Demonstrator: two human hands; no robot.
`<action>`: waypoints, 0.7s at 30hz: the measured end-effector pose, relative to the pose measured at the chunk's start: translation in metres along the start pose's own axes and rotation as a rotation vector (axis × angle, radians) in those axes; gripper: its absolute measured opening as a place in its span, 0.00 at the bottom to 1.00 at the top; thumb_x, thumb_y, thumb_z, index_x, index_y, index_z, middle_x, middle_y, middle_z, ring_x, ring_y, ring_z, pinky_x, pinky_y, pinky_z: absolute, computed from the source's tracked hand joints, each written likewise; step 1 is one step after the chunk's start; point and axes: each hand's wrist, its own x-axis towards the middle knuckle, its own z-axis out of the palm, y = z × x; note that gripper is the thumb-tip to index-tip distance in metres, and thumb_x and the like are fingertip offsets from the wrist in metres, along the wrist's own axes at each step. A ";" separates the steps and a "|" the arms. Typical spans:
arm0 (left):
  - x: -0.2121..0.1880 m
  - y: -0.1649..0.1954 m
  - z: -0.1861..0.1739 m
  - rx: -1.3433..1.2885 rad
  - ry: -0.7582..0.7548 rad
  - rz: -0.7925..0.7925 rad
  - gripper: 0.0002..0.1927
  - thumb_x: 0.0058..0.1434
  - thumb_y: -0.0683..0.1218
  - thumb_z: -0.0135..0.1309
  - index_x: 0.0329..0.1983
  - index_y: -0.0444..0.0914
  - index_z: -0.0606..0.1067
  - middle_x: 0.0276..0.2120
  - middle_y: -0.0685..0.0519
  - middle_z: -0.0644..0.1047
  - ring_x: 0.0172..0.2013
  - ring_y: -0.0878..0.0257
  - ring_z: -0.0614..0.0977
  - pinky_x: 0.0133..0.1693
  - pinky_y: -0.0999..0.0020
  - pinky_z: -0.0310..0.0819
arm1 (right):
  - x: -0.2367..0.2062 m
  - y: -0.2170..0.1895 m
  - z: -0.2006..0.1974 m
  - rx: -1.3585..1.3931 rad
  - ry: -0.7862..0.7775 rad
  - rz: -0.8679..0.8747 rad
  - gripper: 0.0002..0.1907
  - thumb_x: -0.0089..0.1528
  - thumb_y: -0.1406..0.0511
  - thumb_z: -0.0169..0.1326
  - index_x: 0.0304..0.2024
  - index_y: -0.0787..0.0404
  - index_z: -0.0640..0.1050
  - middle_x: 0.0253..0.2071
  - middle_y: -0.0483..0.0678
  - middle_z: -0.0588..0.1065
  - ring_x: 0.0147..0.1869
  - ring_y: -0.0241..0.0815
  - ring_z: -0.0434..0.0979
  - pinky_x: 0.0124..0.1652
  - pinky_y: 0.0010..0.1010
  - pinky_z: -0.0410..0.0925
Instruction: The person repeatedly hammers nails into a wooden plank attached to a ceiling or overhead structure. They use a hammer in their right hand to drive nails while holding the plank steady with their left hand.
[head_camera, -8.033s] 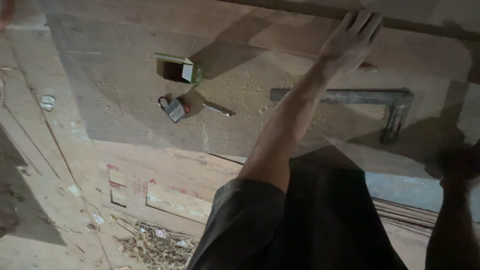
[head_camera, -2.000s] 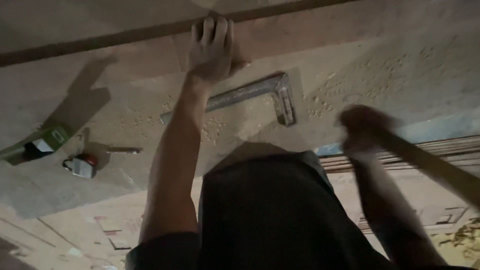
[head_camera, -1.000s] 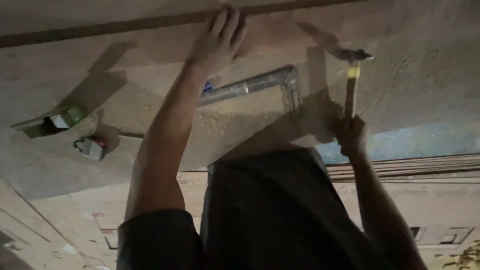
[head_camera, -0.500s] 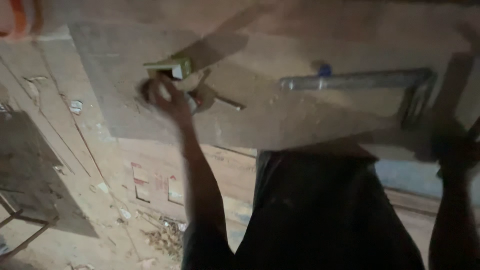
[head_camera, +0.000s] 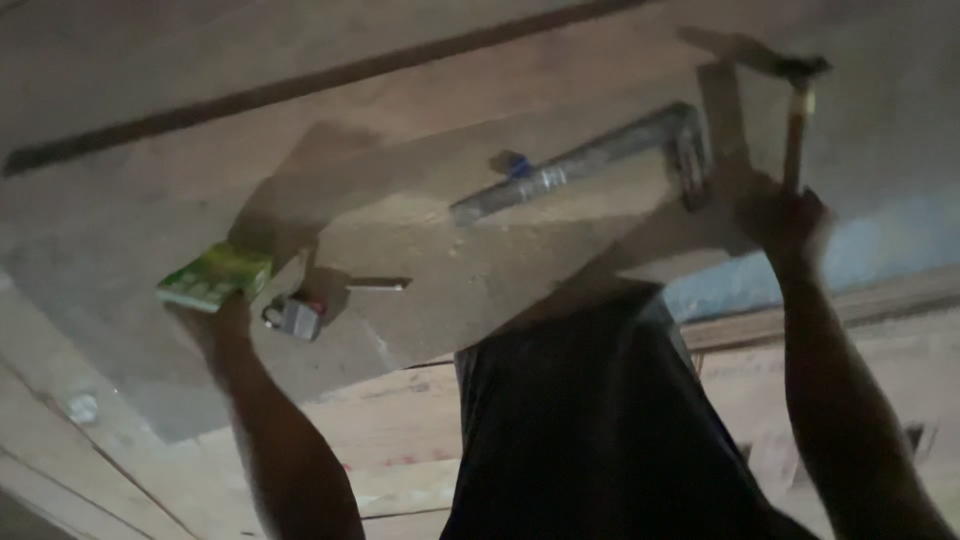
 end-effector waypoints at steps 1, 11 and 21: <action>0.003 -0.001 -0.004 -0.001 -0.008 0.010 0.25 0.56 0.45 0.65 0.52 0.25 0.71 0.43 0.34 0.76 0.43 0.38 0.78 0.43 0.45 0.70 | -0.003 -0.002 0.004 0.036 0.004 0.022 0.19 0.65 0.57 0.62 0.32 0.67 0.78 0.28 0.60 0.77 0.32 0.53 0.79 0.30 0.43 0.68; 0.034 0.017 -0.038 0.105 -0.071 0.138 0.17 0.59 0.42 0.63 0.48 0.27 0.76 0.42 0.36 0.79 0.44 0.41 0.81 0.44 0.49 0.74 | -0.039 -0.018 0.010 0.254 -0.065 0.099 0.18 0.70 0.60 0.58 0.32 0.70 0.77 0.27 0.62 0.76 0.33 0.52 0.80 0.30 0.42 0.68; 0.009 0.002 -0.082 -0.120 -0.168 0.279 0.13 0.63 0.38 0.62 0.48 0.27 0.76 0.43 0.40 0.81 0.46 0.50 0.84 0.47 0.61 0.76 | -0.050 -0.032 0.018 0.263 -0.148 0.060 0.15 0.70 0.62 0.62 0.37 0.69 0.78 0.25 0.56 0.75 0.24 0.43 0.73 0.24 0.40 0.67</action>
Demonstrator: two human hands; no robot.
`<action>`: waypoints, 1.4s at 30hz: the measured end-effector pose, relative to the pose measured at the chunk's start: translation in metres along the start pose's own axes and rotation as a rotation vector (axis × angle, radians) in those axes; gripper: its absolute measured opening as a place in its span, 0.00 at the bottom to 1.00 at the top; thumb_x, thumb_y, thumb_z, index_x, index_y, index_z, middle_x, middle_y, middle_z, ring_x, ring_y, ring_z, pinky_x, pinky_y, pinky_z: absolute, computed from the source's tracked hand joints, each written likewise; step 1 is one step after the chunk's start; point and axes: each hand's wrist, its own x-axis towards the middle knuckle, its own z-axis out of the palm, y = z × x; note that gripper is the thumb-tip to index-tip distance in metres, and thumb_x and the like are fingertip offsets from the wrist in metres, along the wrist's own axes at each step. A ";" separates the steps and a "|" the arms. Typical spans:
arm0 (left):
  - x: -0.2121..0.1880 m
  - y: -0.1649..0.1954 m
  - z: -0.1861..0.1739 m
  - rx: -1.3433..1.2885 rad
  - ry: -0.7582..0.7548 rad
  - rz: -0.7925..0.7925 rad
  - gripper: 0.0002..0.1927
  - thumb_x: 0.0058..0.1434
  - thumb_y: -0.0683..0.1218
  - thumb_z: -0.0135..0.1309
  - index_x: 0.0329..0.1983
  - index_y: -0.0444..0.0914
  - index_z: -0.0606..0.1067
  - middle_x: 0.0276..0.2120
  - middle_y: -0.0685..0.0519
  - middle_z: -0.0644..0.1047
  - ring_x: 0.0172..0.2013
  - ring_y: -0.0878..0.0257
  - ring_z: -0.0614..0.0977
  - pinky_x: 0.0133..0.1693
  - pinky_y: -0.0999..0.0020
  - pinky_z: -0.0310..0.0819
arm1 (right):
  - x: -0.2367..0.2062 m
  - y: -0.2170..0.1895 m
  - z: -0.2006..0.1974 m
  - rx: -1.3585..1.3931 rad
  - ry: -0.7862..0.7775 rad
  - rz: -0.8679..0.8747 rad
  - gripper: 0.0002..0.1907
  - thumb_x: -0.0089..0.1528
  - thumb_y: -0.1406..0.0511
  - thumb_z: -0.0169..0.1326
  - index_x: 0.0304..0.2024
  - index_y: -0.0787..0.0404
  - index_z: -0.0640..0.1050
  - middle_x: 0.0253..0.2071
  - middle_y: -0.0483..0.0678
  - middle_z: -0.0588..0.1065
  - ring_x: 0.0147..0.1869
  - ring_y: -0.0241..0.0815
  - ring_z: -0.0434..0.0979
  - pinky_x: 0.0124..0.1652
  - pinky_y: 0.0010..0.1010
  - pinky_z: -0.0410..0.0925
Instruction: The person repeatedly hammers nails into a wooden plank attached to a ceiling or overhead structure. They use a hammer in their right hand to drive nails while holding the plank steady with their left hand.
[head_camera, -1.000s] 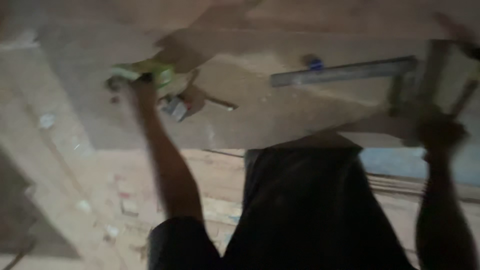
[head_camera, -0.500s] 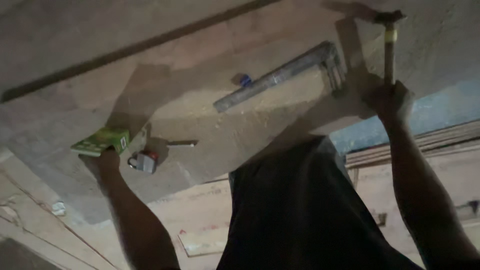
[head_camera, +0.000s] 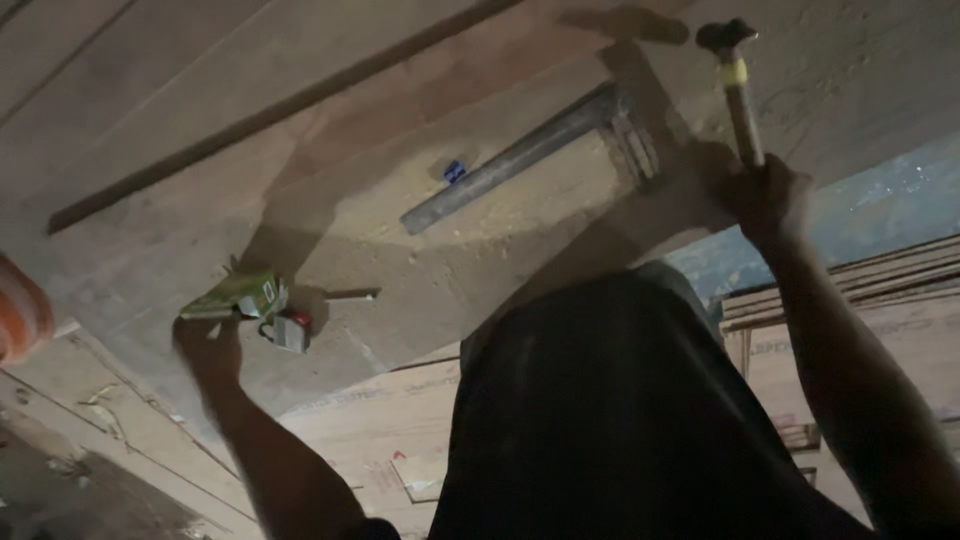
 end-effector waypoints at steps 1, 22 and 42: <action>-0.010 -0.001 -0.006 -0.065 0.060 -0.024 0.15 0.62 0.38 0.63 0.50 0.27 0.75 0.44 0.41 0.81 0.46 0.52 0.84 0.47 0.65 0.76 | -0.003 0.002 0.002 0.050 -0.005 0.001 0.15 0.71 0.62 0.61 0.37 0.69 0.78 0.25 0.54 0.75 0.24 0.42 0.73 0.24 0.40 0.67; 0.068 0.401 0.307 -0.326 -0.312 0.545 0.03 0.73 0.38 0.50 0.47 0.34 0.74 0.45 0.42 0.76 0.41 0.51 0.83 0.42 0.58 0.82 | -0.090 -0.059 -0.026 0.191 -0.236 -0.020 0.27 0.71 0.49 0.53 0.34 0.68 0.73 0.19 0.56 0.65 0.21 0.45 0.67 0.25 0.40 0.63; 0.044 0.398 0.332 -0.482 -0.169 0.629 0.07 0.65 0.40 0.62 0.40 0.39 0.74 0.34 0.49 0.79 0.32 0.60 0.83 0.34 0.65 0.82 | -0.064 -0.108 -0.051 0.224 -0.202 -0.080 0.23 0.71 0.52 0.53 0.37 0.68 0.74 0.20 0.53 0.66 0.23 0.44 0.69 0.26 0.38 0.63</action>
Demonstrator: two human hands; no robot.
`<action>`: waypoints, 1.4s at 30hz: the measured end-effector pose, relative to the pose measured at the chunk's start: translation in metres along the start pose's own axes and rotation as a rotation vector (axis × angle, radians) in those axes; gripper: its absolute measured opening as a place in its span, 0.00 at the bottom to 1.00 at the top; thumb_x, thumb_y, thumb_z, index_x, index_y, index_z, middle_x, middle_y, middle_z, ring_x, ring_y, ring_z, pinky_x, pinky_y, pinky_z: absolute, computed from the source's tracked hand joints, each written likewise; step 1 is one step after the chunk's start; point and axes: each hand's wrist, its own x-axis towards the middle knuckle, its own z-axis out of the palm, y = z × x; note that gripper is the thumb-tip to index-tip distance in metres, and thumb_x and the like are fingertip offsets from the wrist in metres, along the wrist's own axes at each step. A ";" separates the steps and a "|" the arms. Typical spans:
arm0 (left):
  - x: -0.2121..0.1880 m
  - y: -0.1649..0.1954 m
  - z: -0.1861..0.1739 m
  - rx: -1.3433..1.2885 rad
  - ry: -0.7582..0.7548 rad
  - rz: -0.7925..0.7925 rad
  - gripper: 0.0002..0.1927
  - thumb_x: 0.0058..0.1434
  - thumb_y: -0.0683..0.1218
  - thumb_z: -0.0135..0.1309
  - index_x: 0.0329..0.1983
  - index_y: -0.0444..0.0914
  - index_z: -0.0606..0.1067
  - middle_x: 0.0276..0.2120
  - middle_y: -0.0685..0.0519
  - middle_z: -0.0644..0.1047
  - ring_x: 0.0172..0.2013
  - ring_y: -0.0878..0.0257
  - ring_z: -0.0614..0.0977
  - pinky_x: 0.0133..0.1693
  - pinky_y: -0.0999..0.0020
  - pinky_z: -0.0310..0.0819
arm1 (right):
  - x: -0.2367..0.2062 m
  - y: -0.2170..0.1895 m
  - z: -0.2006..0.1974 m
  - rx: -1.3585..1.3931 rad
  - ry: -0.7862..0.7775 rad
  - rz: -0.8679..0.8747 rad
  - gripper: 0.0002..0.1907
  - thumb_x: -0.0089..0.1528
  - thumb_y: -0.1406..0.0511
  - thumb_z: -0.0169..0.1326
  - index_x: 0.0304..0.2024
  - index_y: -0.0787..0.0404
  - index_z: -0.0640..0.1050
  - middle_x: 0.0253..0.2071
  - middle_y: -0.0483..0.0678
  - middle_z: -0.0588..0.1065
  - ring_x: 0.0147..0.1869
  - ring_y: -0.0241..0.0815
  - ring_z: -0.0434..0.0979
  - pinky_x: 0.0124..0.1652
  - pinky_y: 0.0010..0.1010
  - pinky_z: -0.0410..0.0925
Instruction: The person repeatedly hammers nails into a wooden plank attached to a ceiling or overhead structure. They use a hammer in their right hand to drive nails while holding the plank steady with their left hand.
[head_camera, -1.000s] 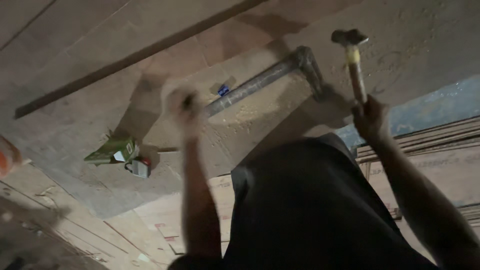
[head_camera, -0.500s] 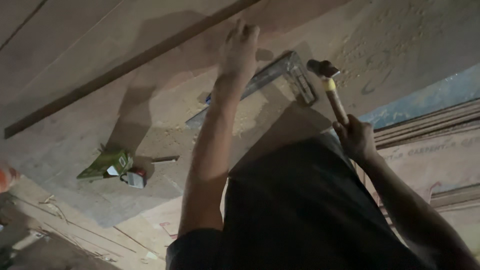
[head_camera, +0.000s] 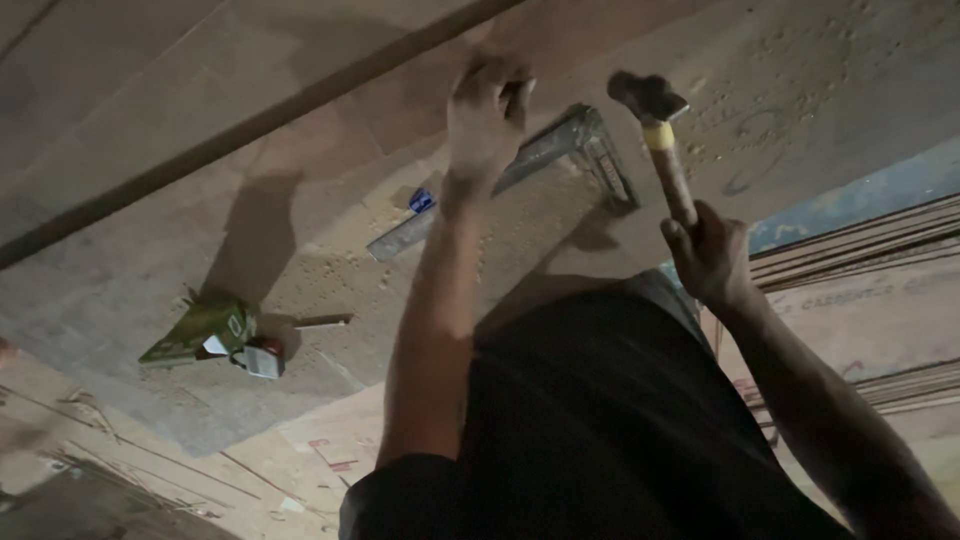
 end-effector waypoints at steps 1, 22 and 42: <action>-0.001 -0.002 0.001 -0.011 0.007 0.005 0.07 0.66 0.40 0.63 0.42 0.39 0.74 0.34 0.49 0.79 0.33 0.59 0.84 0.35 0.65 0.83 | 0.002 -0.007 -0.002 0.012 -0.002 -0.005 0.22 0.71 0.53 0.53 0.37 0.68 0.74 0.20 0.53 0.66 0.23 0.43 0.69 0.26 0.38 0.63; -0.001 0.004 0.003 0.120 -0.098 0.018 0.29 0.61 0.48 0.68 0.63 0.37 0.71 0.56 0.43 0.75 0.56 0.47 0.78 0.54 0.56 0.81 | 0.033 -0.036 0.003 0.232 -0.020 -0.256 0.15 0.75 0.62 0.50 0.45 0.72 0.69 0.26 0.51 0.67 0.29 0.38 0.67 0.26 0.33 0.62; 0.004 -0.043 -0.046 0.718 -0.275 0.427 0.39 0.66 0.65 0.65 0.68 0.37 0.68 0.68 0.35 0.58 0.65 0.38 0.61 0.63 0.35 0.61 | 0.063 0.000 -0.020 0.128 0.065 -0.550 0.17 0.76 0.64 0.47 0.47 0.74 0.60 0.27 0.50 0.68 0.25 0.40 0.67 0.26 0.33 0.61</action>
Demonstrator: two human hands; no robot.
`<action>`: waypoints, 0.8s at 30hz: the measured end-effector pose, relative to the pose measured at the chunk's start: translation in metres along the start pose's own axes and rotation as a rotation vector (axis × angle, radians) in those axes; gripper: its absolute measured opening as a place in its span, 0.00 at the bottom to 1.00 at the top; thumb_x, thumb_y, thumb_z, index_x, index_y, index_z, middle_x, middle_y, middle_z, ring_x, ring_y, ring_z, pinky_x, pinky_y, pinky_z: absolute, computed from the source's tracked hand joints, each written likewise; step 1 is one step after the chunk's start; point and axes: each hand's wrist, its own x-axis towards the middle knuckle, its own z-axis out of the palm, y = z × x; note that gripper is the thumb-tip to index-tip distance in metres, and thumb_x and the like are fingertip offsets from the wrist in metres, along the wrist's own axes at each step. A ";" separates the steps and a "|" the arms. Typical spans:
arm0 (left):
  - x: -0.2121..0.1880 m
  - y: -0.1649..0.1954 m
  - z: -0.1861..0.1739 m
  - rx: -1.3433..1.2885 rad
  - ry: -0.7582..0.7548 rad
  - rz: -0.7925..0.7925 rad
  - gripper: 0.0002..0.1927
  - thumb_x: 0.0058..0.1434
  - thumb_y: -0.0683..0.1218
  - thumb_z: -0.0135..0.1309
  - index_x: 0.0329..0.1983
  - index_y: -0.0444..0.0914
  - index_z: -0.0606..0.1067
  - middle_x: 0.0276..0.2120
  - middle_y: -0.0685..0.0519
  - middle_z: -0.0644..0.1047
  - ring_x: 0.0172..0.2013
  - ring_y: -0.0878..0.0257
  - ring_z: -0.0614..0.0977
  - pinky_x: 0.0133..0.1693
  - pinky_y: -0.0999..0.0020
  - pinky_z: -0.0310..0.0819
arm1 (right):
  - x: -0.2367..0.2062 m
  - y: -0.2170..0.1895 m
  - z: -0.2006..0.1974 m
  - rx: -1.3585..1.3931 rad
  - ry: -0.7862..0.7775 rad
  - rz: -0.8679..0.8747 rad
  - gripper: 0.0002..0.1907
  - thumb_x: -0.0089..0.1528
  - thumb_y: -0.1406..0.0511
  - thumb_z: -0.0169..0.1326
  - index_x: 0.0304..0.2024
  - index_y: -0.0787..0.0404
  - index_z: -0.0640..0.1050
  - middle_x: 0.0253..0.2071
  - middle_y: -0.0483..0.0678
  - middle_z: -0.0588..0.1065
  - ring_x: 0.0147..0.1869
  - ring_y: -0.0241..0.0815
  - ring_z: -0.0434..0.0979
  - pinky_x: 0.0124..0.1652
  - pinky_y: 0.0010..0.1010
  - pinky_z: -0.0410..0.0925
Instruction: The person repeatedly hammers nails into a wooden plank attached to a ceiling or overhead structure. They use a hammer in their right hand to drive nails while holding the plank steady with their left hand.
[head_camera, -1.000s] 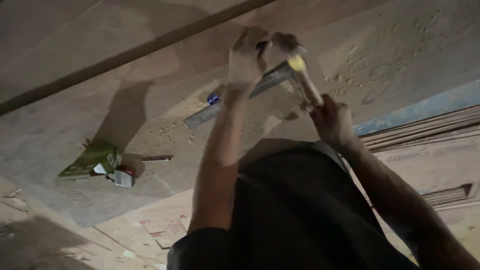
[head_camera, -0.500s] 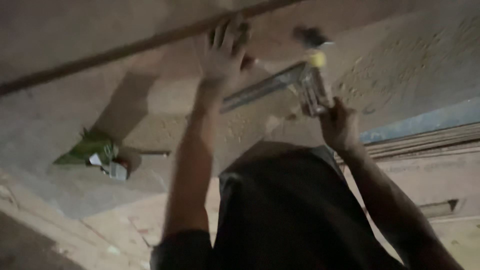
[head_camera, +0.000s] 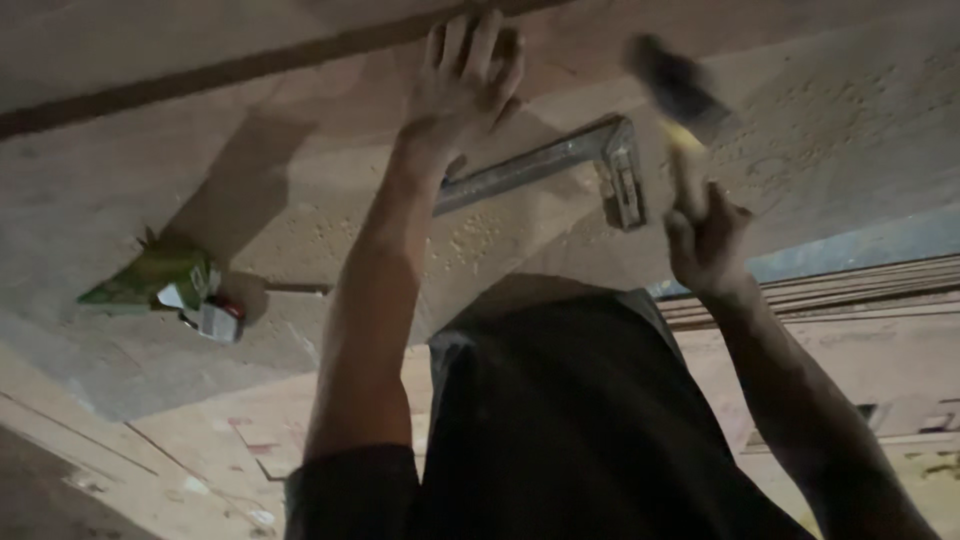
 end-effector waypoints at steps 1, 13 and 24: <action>0.002 0.002 -0.001 -0.007 0.000 -0.009 0.39 0.65 0.67 0.65 0.68 0.37 0.69 0.68 0.35 0.58 0.65 0.38 0.61 0.63 0.36 0.61 | -0.004 -0.001 -0.004 0.094 0.109 -0.275 0.21 0.78 0.64 0.46 0.50 0.77 0.54 0.29 0.50 0.67 0.28 0.41 0.66 0.28 0.34 0.61; 0.007 0.009 -0.001 -0.012 0.050 -0.024 0.33 0.66 0.66 0.64 0.61 0.38 0.74 0.68 0.34 0.56 0.66 0.37 0.58 0.63 0.34 0.60 | -0.001 0.031 -0.011 -0.036 0.011 -0.207 0.15 0.81 0.60 0.45 0.46 0.67 0.65 0.36 0.55 0.69 0.37 0.49 0.69 0.41 0.42 0.66; 0.014 0.006 0.006 -0.018 0.065 -0.020 0.35 0.67 0.67 0.59 0.64 0.36 0.72 0.66 0.37 0.57 0.66 0.40 0.58 0.64 0.36 0.58 | 0.027 0.012 -0.025 0.041 0.050 -0.176 0.11 0.75 0.68 0.48 0.37 0.60 0.64 0.26 0.53 0.67 0.31 0.48 0.69 0.32 0.37 0.64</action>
